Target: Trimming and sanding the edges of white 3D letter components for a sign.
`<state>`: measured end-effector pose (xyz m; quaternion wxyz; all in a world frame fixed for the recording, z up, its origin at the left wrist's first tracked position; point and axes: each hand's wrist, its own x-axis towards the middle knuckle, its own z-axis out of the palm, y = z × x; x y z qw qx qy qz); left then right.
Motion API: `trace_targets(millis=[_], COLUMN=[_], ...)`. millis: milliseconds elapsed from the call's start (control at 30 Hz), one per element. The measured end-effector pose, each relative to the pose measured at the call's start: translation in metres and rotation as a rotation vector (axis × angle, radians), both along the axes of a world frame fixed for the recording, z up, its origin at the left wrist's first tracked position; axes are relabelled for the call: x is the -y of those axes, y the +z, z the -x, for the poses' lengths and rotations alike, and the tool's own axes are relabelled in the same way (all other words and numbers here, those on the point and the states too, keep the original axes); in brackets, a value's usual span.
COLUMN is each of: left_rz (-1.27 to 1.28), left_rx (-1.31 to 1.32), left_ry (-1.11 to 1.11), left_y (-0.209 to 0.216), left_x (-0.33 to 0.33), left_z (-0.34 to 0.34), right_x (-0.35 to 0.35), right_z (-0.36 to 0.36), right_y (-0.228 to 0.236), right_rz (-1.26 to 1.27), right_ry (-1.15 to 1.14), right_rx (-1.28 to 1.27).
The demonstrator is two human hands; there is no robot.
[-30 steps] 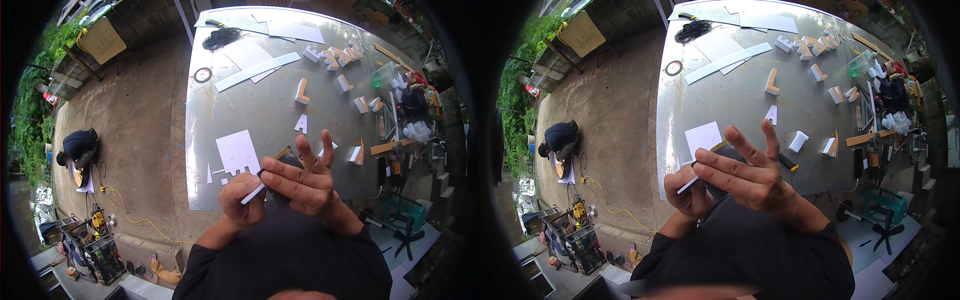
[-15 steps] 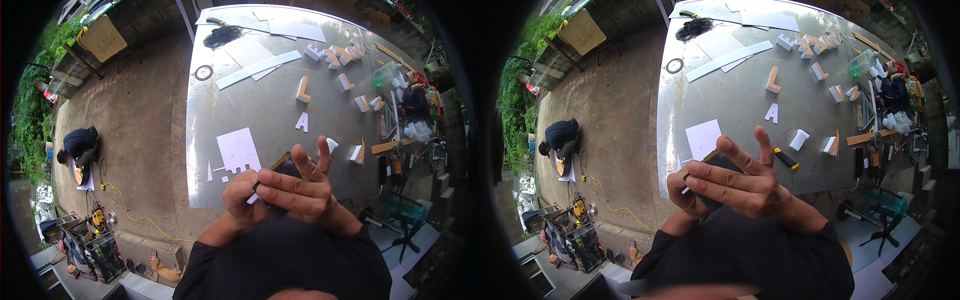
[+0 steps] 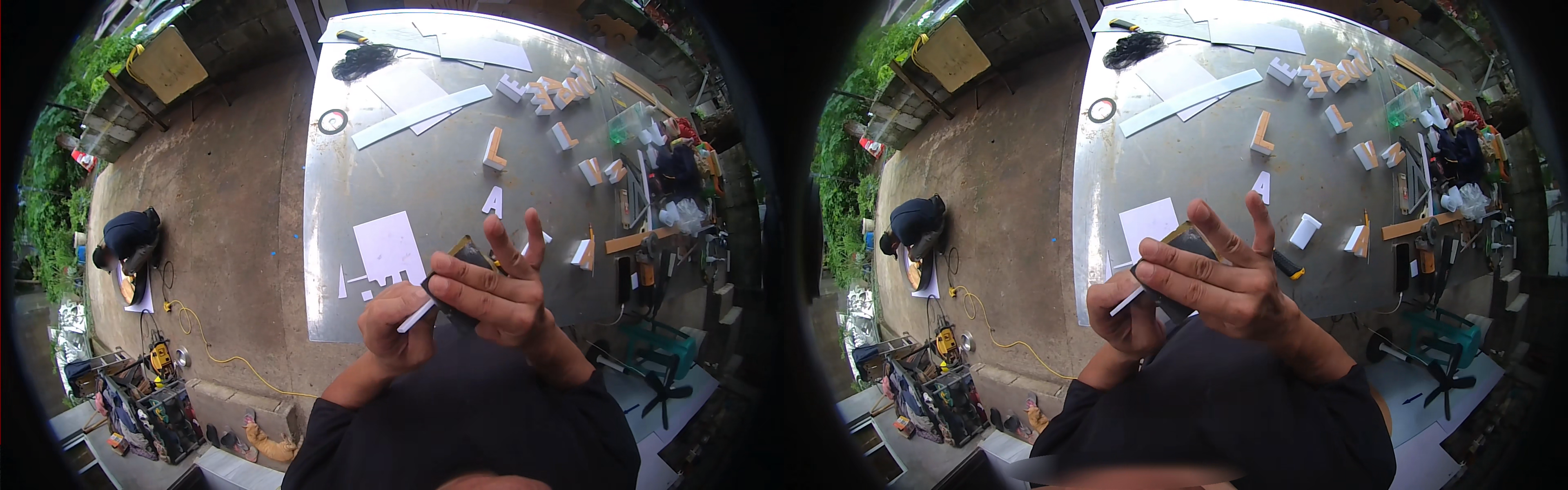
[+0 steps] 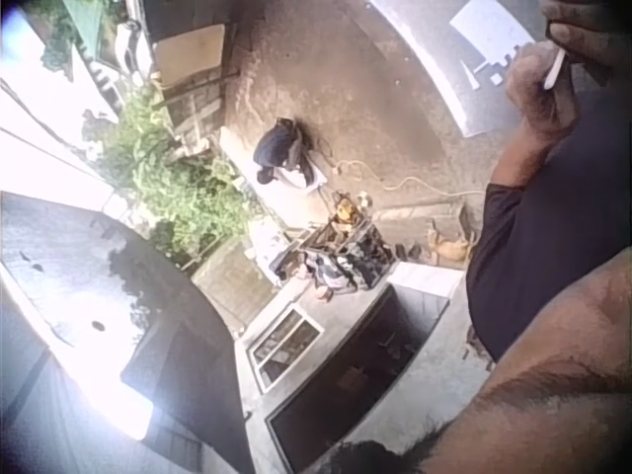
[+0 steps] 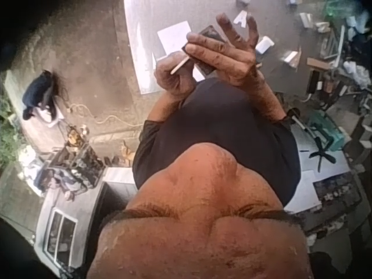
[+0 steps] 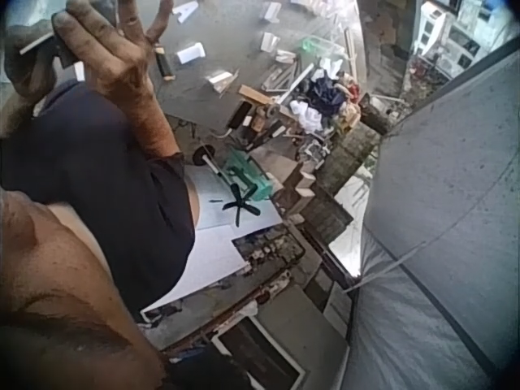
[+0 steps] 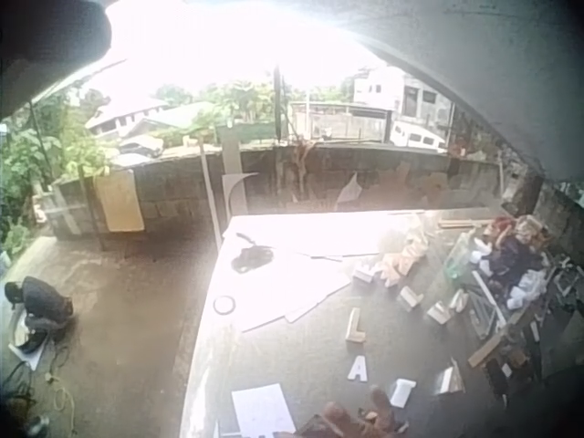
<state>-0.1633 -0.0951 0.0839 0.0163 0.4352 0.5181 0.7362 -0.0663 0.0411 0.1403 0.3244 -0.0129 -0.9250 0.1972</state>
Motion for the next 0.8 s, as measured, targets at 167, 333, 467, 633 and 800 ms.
trace_targets(millis=[167,333,467,633,800], left_rz=[-0.013,0.001,-0.005,-0.019,-0.021], left_rx=[-0.064,-0.075,-0.068,-0.022,-0.065], left_ry=[0.021,0.011,0.020,-0.010,-0.003], left_y=[0.008,0.009,0.007,0.007,0.006], left_x=[-0.005,-0.002,-0.005,-0.001,-0.007], left_z=[0.002,0.002,0.004,0.004,0.005], right_x=[0.004,0.006,0.001,-0.003,0.002], right_z=[0.001,-0.002,0.002,0.003,0.002], right_y=[0.004,0.005,-0.002,-0.003,0.006], right_rz=[-0.003,-0.012,0.013,0.012,0.003], right_ry=[0.080,0.042,0.001,0.039,0.066], right_rx=[-0.070,-0.049,-0.004,-0.023,-0.051])
